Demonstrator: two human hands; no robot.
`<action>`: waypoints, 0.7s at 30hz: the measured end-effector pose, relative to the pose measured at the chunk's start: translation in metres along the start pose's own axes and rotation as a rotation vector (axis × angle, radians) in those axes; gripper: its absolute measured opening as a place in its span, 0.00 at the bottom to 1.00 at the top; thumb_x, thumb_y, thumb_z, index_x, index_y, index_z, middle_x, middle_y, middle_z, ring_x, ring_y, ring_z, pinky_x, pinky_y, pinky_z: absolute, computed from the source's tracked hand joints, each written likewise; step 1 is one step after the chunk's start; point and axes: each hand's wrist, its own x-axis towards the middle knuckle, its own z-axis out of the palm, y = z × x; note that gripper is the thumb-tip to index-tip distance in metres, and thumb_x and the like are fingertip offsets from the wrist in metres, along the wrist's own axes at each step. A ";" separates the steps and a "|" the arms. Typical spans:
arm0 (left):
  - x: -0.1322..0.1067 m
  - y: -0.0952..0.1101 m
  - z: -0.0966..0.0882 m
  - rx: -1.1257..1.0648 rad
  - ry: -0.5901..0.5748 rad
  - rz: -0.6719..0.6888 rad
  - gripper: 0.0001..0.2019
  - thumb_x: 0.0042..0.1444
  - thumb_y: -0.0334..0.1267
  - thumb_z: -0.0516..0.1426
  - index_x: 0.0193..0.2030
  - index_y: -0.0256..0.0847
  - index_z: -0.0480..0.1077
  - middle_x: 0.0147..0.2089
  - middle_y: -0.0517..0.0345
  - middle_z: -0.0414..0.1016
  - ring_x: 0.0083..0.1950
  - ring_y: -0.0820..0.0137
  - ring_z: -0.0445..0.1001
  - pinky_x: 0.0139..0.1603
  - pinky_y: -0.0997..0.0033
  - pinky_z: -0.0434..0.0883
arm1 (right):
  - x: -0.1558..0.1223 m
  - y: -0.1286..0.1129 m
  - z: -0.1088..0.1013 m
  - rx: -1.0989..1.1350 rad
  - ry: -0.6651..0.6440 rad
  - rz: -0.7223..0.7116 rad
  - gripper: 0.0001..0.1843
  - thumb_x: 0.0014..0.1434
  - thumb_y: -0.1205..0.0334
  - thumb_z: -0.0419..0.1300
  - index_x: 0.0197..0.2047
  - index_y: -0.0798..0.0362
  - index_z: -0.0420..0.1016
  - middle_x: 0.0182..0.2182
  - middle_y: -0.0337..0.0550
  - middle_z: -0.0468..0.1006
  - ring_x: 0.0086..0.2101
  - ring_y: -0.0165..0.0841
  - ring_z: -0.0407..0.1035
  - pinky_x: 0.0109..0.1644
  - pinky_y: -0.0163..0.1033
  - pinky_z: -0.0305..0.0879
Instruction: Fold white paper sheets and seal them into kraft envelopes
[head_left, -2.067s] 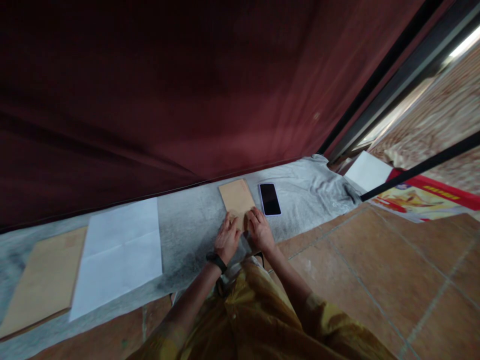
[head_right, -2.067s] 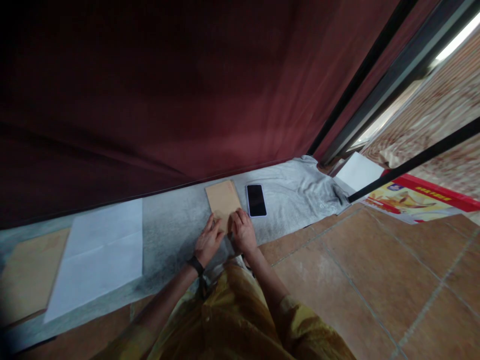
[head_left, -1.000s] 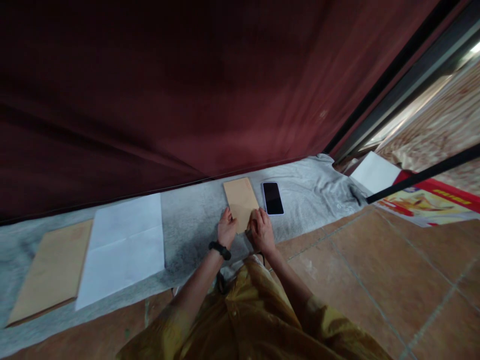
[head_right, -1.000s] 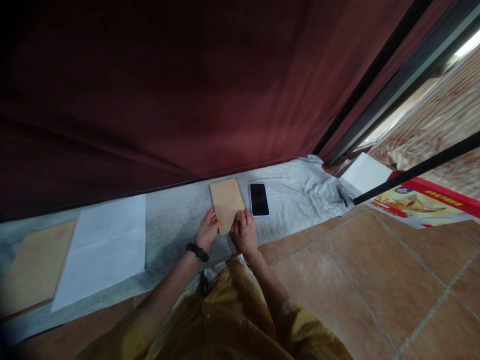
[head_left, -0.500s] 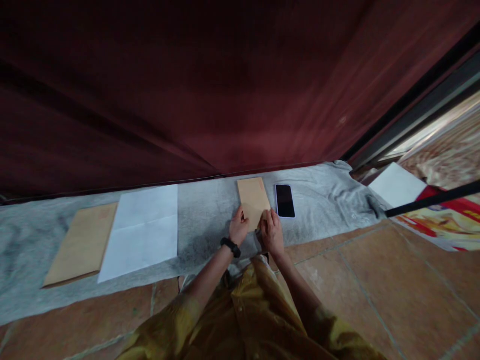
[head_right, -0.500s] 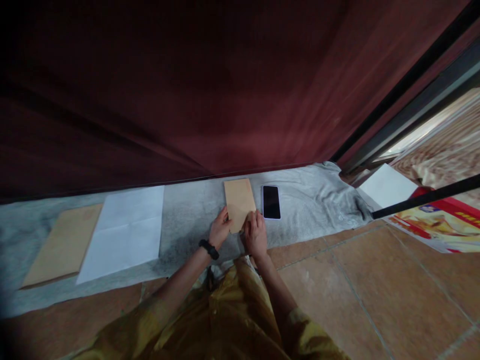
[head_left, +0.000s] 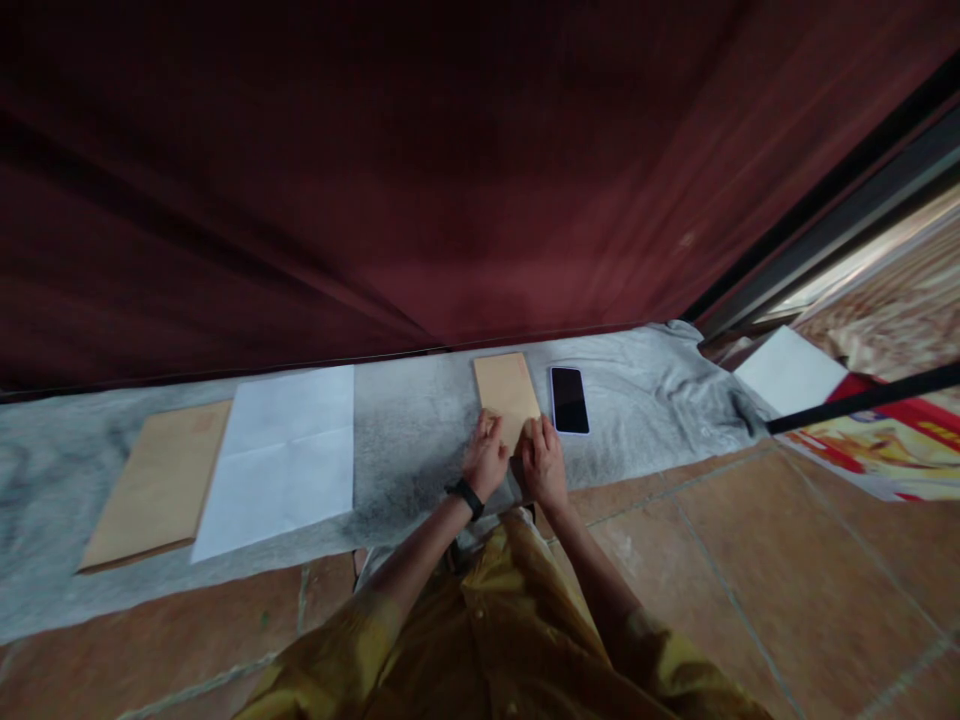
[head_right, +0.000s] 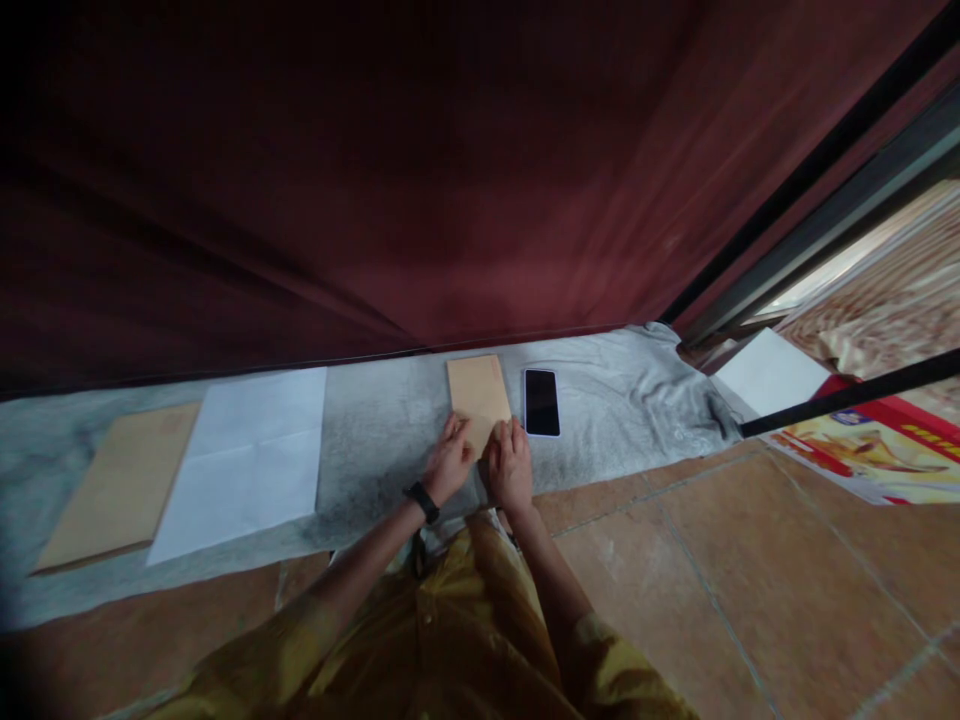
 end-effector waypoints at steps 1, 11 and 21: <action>-0.002 0.001 0.000 0.074 -0.025 0.022 0.30 0.55 0.25 0.53 0.66 0.35 0.64 0.76 0.40 0.52 0.75 0.54 0.55 0.72 0.53 0.60 | 0.000 0.000 0.000 0.002 -0.002 0.001 0.27 0.70 0.63 0.47 0.70 0.56 0.59 0.69 0.61 0.58 0.67 0.47 0.54 0.66 0.61 0.61; -0.022 0.006 -0.004 0.448 -0.163 0.386 0.26 0.62 0.24 0.46 0.65 0.41 0.66 0.74 0.47 0.58 0.77 0.59 0.49 0.74 0.46 0.53 | 0.002 -0.004 -0.003 0.008 -0.009 0.002 0.27 0.70 0.63 0.48 0.70 0.57 0.60 0.68 0.62 0.59 0.67 0.47 0.55 0.66 0.60 0.61; -0.026 -0.001 -0.003 0.533 -0.244 0.430 0.28 0.62 0.25 0.46 0.69 0.38 0.63 0.72 0.42 0.63 0.74 0.57 0.57 0.73 0.51 0.58 | 0.001 -0.002 -0.002 -0.002 -0.003 0.002 0.26 0.71 0.61 0.47 0.69 0.59 0.61 0.68 0.64 0.59 0.67 0.47 0.55 0.66 0.60 0.60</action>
